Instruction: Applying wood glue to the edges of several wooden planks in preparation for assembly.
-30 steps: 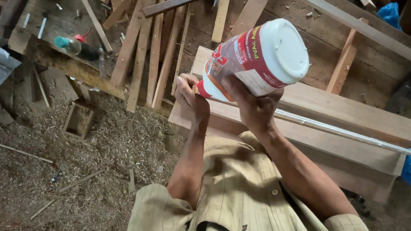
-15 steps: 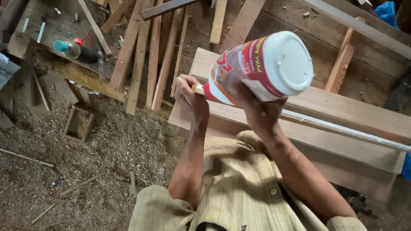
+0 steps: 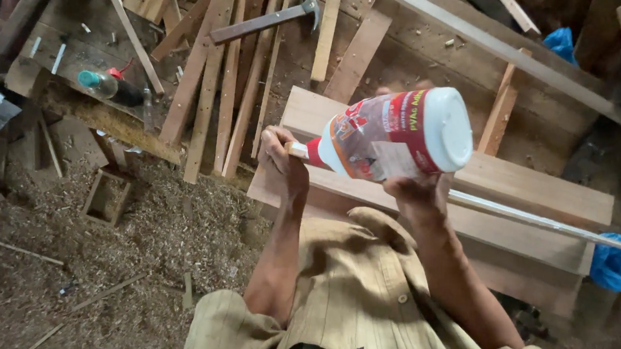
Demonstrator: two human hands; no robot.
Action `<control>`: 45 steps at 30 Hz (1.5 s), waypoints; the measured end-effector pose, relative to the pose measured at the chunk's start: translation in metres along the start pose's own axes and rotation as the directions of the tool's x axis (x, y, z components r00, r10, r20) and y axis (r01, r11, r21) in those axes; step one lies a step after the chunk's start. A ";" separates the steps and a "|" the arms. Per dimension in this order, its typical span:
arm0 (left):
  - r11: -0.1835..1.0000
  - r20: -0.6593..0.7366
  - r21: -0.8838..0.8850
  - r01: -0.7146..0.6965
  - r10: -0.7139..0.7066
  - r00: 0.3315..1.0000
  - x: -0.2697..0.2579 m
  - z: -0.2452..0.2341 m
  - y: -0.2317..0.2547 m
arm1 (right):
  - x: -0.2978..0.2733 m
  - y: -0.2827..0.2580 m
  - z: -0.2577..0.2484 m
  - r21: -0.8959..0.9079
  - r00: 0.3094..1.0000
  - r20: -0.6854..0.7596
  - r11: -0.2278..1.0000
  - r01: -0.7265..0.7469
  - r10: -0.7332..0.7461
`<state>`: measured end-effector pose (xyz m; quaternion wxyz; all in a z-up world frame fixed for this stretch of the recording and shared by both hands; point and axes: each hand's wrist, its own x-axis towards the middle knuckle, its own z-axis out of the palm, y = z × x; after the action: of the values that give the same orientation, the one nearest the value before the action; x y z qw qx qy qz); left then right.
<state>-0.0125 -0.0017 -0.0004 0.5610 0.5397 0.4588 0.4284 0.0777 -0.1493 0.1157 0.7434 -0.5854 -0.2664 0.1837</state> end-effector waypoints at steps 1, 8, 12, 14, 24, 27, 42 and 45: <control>1.000 -0.007 -0.024 -0.006 0.006 1.000 -0.001 0.000 -0.001 | 0.011 -0.023 0.014 0.100 0.998 0.050 0.994 0.038 -0.044; 0.997 -0.062 -0.068 -0.022 0.018 0.998 -0.005 -0.006 -0.008 | 0.035 -0.038 0.027 0.081 0.991 0.070 0.991 0.105 -0.111; 0.997 -0.065 -0.078 0.003 -0.008 0.998 -0.007 -0.004 0.000 | 0.043 -0.038 0.040 0.174 0.988 0.125 0.983 0.064 -0.087; 0.991 -0.085 -0.131 0.030 -0.041 0.996 -0.008 -0.003 0.004 | 0.047 -0.041 0.040 0.215 0.968 0.198 0.971 0.108 -0.152; 0.993 -0.108 -0.107 0.049 -0.060 0.992 -0.013 -0.011 0.012 | 0.066 -0.044 0.048 0.438 0.873 0.484 0.880 -0.184 -0.058; 0.995 -0.115 -0.089 0.040 -0.050 0.992 -0.012 -0.011 0.007 | 0.068 -0.030 0.042 0.481 0.812 0.583 0.820 -0.309 -0.036; 0.989 -0.141 -0.139 0.054 -0.074 0.987 -0.011 -0.004 0.001 | 0.039 0.035 0.021 0.088 0.939 0.332 0.994 0.060 -0.086; 0.989 -0.157 -0.139 0.055 -0.077 0.985 -0.010 -0.001 0.002 | 0.015 0.091 -0.008 -0.118 0.968 0.187 0.974 0.191 -0.168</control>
<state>-0.0161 -0.0114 0.0021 0.5708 0.4486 0.4908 0.4817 0.0981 -0.1241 0.0289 0.6893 -0.5891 -0.3948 0.1481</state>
